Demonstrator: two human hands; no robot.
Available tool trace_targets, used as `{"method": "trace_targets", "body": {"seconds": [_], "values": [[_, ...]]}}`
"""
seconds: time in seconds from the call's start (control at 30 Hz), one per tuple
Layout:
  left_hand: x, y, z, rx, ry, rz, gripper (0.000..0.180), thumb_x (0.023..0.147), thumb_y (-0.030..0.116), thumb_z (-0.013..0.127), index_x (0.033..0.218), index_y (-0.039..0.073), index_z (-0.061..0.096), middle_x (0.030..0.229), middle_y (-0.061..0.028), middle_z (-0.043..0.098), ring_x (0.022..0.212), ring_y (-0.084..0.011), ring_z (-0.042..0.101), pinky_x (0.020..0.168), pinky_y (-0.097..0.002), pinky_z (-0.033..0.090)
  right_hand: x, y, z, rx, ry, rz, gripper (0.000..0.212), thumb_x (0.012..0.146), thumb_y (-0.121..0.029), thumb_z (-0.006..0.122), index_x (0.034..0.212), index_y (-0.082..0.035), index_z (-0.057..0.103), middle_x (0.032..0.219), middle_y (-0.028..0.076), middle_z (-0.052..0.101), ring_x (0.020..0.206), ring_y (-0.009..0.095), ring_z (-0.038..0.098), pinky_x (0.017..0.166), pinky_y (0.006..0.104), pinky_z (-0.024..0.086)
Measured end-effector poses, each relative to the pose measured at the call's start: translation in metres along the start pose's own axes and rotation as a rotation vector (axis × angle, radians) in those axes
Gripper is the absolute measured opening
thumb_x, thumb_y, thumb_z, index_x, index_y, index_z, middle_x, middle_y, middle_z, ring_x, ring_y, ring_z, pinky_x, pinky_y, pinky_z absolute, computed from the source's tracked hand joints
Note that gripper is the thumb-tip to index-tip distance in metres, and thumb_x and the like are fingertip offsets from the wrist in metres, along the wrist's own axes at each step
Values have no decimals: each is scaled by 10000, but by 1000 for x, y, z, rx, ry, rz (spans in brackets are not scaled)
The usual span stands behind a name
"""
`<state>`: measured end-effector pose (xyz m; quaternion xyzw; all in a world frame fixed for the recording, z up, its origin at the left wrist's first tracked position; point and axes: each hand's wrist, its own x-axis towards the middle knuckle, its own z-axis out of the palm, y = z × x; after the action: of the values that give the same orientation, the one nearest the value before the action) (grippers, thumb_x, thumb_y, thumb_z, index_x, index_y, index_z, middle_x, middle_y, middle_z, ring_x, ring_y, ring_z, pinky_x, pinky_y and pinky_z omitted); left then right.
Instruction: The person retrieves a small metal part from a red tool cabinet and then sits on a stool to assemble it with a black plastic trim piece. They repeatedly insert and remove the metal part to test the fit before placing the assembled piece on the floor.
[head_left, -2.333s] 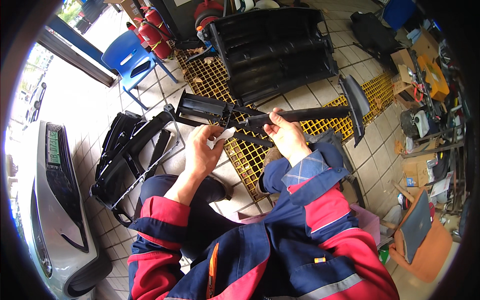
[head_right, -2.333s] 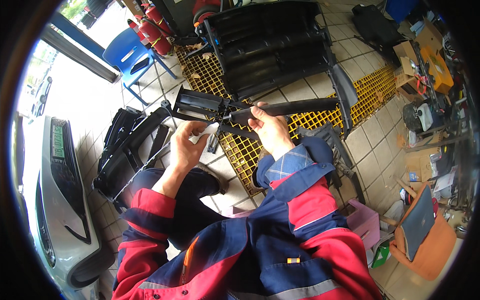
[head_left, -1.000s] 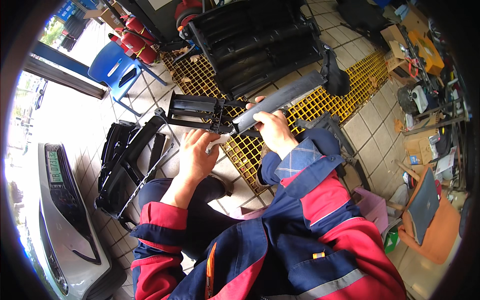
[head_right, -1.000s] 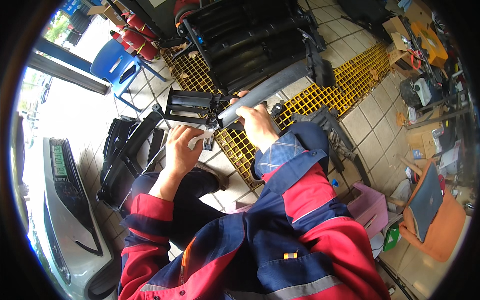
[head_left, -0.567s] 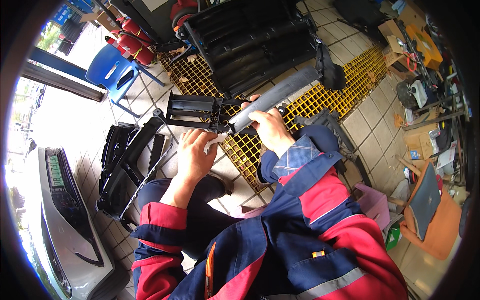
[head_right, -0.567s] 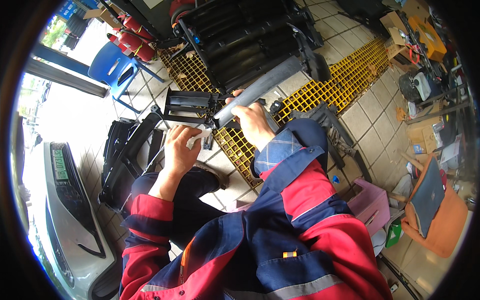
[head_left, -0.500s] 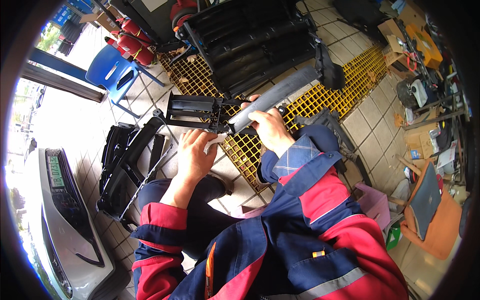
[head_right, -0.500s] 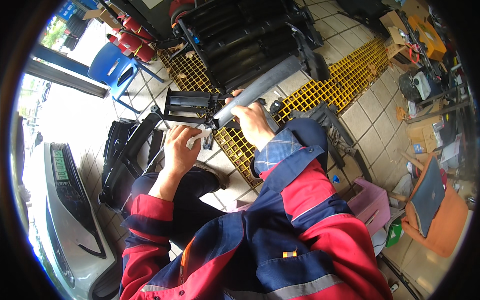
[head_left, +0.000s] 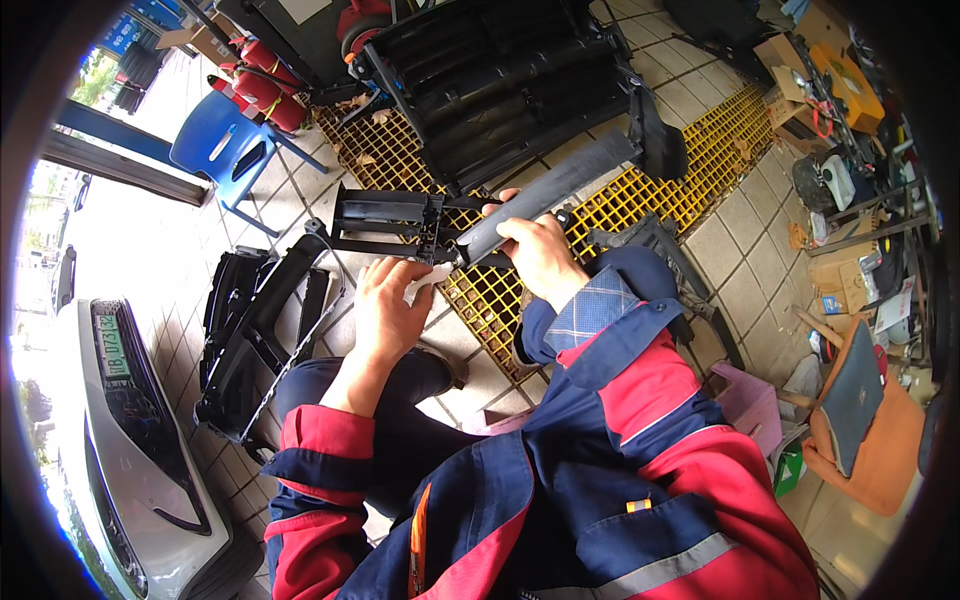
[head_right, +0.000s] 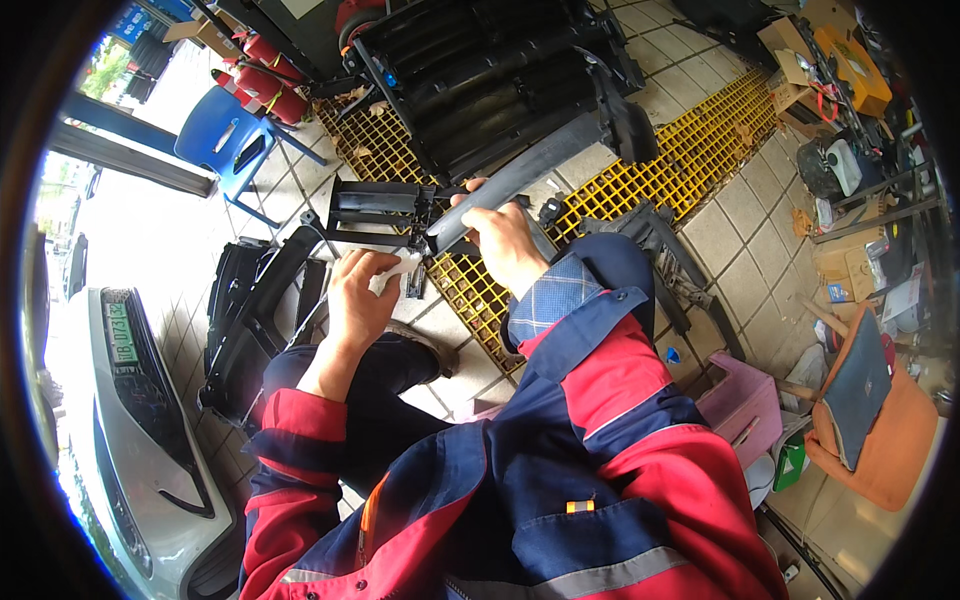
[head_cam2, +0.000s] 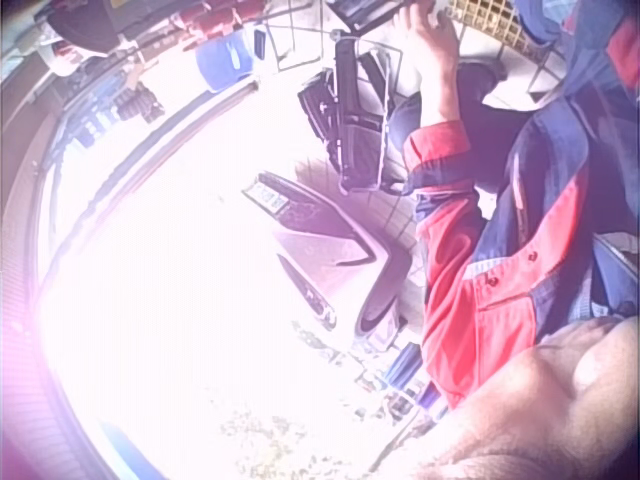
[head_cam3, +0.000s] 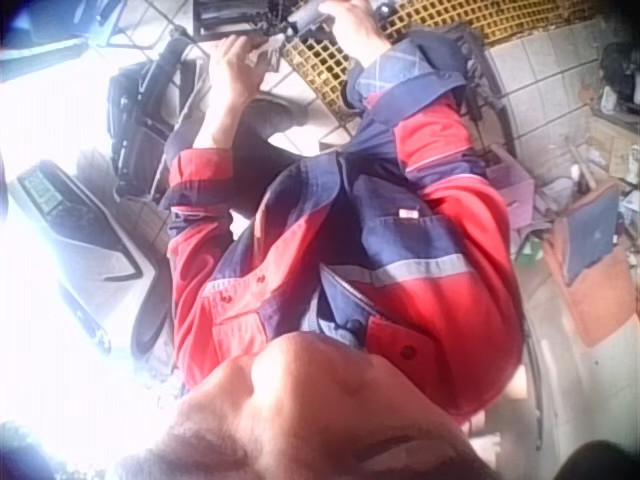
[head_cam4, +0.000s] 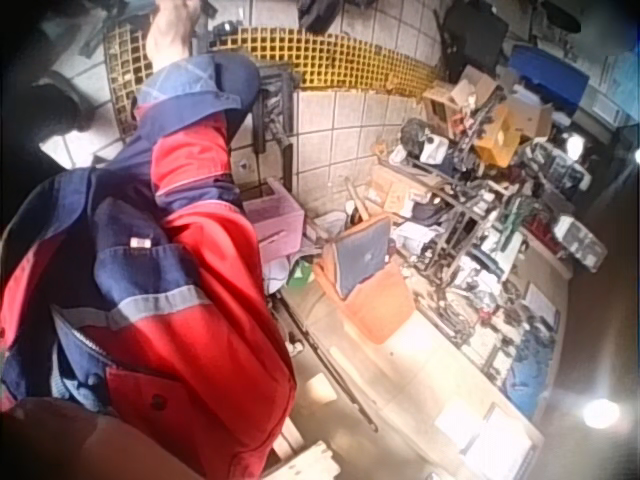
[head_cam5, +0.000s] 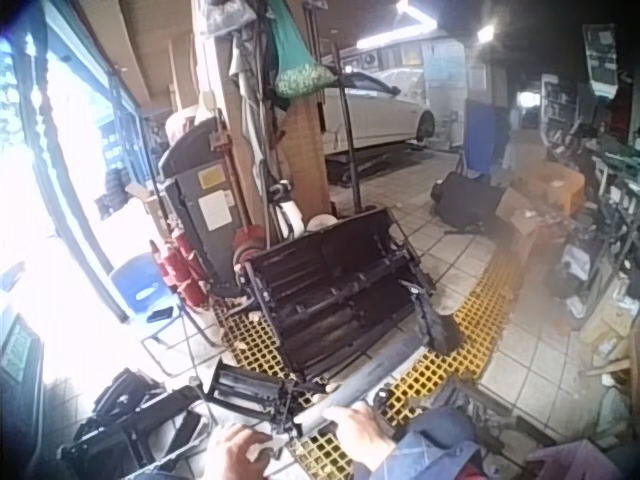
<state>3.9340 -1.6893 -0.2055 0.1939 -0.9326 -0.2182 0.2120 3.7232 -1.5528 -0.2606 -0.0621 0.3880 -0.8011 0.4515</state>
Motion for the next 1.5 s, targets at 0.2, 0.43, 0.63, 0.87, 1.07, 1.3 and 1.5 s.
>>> {"method": "trace_targets", "body": {"seconds": [0.2,0.43,0.63,0.87,1.07,1.3,1.5], "values": [[1,-1,0,-61,35,-52,240,791,25,790,1019,90,750,969,-70,724,974,-339,675,907,-457,535,5,5,-12,-145,-15,-55,298,1006,68,555,1288,-1,623,1384,118,627,1285,228,650,1060,399,591],[1,1,1,-56,36,-37,239,786,22,790,1010,98,758,965,-74,724,966,-341,678,899,-457,539,3,3,-8,-15,15,-20,327,1008,63,554,1321,-14,604,1373,125,630,1285,222,648,1054,388,587],[2,5,2,-12,33,1,216,786,-6,795,982,77,764,944,-78,725,936,-315,697,870,-419,555,0,-3,1,7,30,5,449,988,73,540,1417,-54,507,1301,170,640,1246,245,650,1083,397,568],[4,9,-1,9,7,-9,217,798,48,792,1005,104,767,951,-71,705,972,-325,671,907,-444,522,-2,-5,2,11,43,5,438,986,75,539,1403,-56,521,1306,167,642,1237,244,649,1070,398,570],[6,10,1,19,1,-2,218,794,48,794,1005,98,766,960,-65,711,973,-316,673,909,-441,521,1,-2,0,-9,39,-28,440,980,64,543,1401,-60,527,1302,161,650,1227,249,651,1075,411,567],[6,8,4,4,-10,-23,225,792,42,794,1007,99,765,964,-63,716,985,-316,678,916,-441,526,5,1,-5,-86,38,-32,449,970,68,534,1400,-61,530,1296,160,651,1229,255,650,1085,429,567],[8,11,4,-58,4,-91,210,811,33,806,1012,80,769,968,-80,721,940,-313,682,894,-431,548,3,-1,-2,13,50,-36,436,974,62,541,1393,-59,533,1291,161,653,1219,252,654,1072,423,576]]}}
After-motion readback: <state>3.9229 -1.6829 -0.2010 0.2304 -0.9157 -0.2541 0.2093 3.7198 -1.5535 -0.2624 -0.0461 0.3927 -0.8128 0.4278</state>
